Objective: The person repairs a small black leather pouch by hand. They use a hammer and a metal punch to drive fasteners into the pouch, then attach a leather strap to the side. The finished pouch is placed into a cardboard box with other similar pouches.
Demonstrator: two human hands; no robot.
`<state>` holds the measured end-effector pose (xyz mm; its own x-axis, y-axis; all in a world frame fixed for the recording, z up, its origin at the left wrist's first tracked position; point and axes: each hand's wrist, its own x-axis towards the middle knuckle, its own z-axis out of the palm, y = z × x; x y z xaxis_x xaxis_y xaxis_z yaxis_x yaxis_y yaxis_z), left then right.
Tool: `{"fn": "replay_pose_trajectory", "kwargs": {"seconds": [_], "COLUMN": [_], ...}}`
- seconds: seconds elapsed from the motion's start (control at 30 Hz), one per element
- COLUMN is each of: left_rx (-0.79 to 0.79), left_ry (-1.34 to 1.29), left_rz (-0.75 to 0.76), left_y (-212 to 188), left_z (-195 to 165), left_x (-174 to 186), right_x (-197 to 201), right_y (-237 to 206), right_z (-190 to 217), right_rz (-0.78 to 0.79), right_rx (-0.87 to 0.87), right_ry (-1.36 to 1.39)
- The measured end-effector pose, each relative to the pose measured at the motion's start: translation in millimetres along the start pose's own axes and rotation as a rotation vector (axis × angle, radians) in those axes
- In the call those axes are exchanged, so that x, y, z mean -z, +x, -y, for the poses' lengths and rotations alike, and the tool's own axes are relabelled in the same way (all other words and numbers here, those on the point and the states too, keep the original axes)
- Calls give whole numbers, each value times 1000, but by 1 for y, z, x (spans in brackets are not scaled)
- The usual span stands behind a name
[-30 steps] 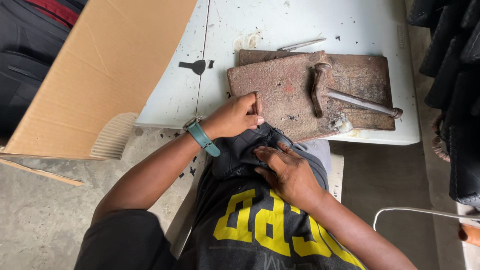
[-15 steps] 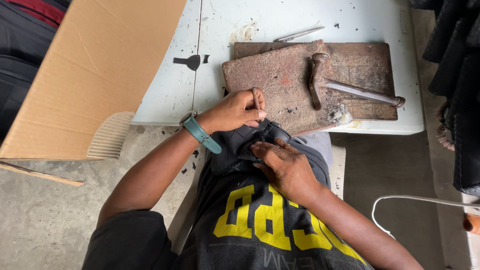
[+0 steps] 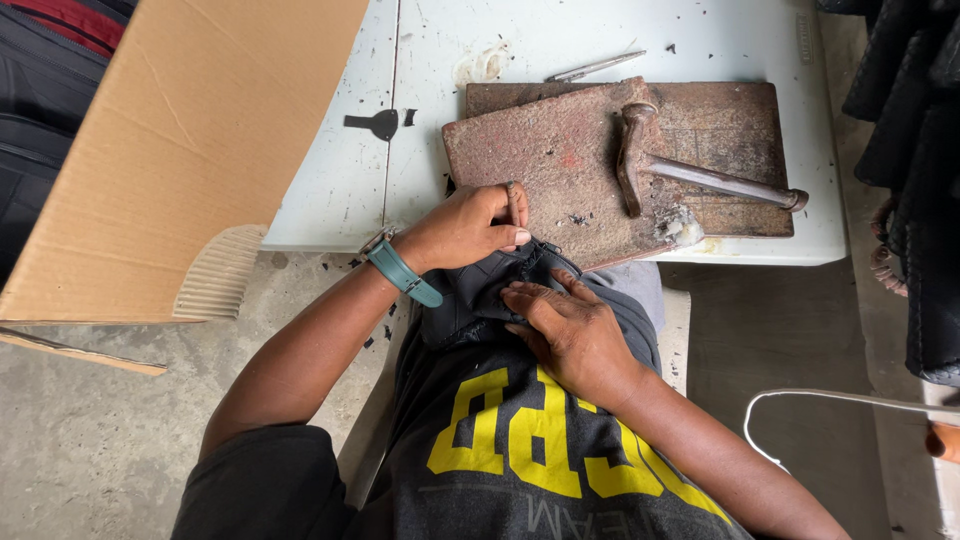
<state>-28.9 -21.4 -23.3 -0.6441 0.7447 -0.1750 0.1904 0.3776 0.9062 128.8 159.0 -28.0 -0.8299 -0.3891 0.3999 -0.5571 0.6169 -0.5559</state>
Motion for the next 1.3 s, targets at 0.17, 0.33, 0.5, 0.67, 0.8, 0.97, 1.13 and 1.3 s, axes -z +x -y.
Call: {"fn": "replay_pose_trajectory", "kwargs": {"seconds": [0.17, 0.33, 0.5, 0.67, 0.8, 0.97, 1.13, 1.3], "left_rx": [-83, -186, -162, -232, -217, -263, -302, -352], "left_ry": [206, 344, 383, 416, 419, 381, 361, 464], "left_rz": [-62, -117, -92, -115, -98, -115, -107, -120], "left_y": [-3, -5, -10, -12, -14, -15, -14, -10], "left_z": [-4, -9, -13, -21, -29, -33, -23, -16], "left_x": [-3, -10, -13, -17, -17, -13, -15, -20], "right_x": [-5, 26, 86, 86, 94, 154, 205, 152], "right_y": [0, -6, -5, 3, 17, 50, 48, 42], "right_z": [1, -29, -135, -194, -168, -98, -52, -51], "right_rz": [-20, 12, -331, -135, -145, -151, -588, -259], "right_rx": [17, -180, -353, -355, -497, -769, 82, 253], "right_ry": [2, 433, -167, -372, -378, -138, -266, -615]}}
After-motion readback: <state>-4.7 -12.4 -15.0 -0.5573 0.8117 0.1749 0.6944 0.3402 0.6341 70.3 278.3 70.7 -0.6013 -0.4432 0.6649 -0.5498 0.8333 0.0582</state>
